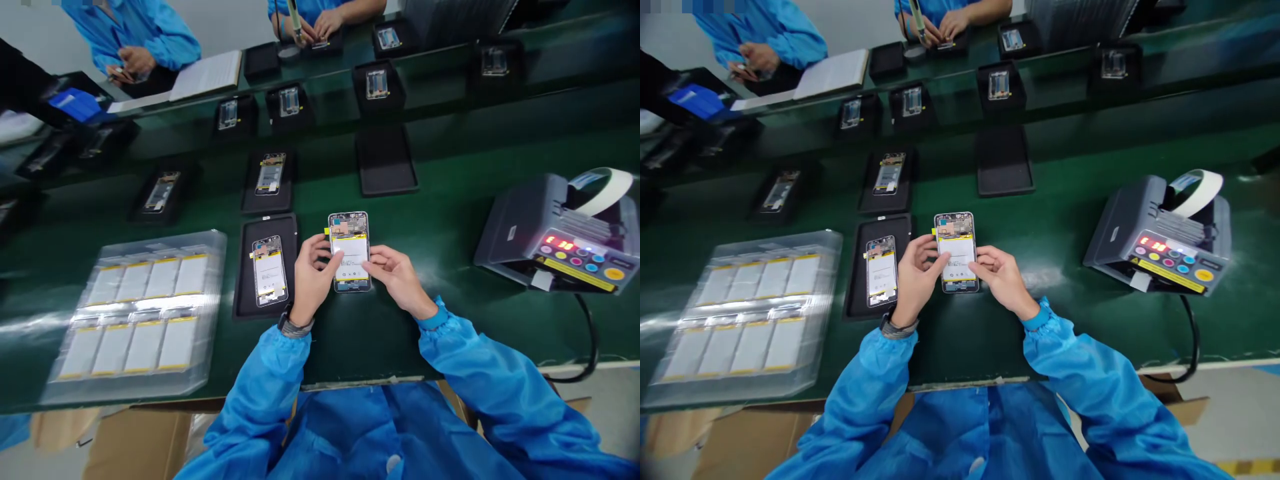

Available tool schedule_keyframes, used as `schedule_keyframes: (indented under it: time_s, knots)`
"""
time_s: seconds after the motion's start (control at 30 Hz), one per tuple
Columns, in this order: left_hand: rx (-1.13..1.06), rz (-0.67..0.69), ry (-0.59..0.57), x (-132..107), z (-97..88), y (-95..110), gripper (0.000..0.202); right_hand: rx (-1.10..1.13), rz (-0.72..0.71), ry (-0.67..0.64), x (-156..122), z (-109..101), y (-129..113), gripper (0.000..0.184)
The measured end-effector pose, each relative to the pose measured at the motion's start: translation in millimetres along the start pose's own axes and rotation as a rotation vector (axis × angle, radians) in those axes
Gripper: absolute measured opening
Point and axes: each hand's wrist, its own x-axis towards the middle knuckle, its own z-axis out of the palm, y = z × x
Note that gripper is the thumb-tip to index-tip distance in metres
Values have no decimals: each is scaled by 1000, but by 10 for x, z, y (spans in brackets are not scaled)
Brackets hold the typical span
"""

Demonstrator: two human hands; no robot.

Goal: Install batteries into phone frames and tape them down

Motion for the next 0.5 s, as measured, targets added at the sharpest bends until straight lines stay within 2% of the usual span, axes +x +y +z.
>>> schedule_keyframes:
  time_s: [0.1,0.23,0.3,0.4,0.5]
  knots:
    - [-225,-148,-205,19,-5,-30,40,-48,-8,-5,26,-5,-13,45]
    - [-302,-208,-286,-41,66,-10,39,-136,-117,157,72,-18,-13,46]
    - [-315,-219,-318,-88,130,14,41,-156,-146,175,66,-17,-16,45]
    - [-294,-236,-276,-149,233,27,43,-185,-167,176,20,12,-14,42]
    - [-236,-229,-116,-190,312,-2,42,-235,-204,184,-38,75,8,37]
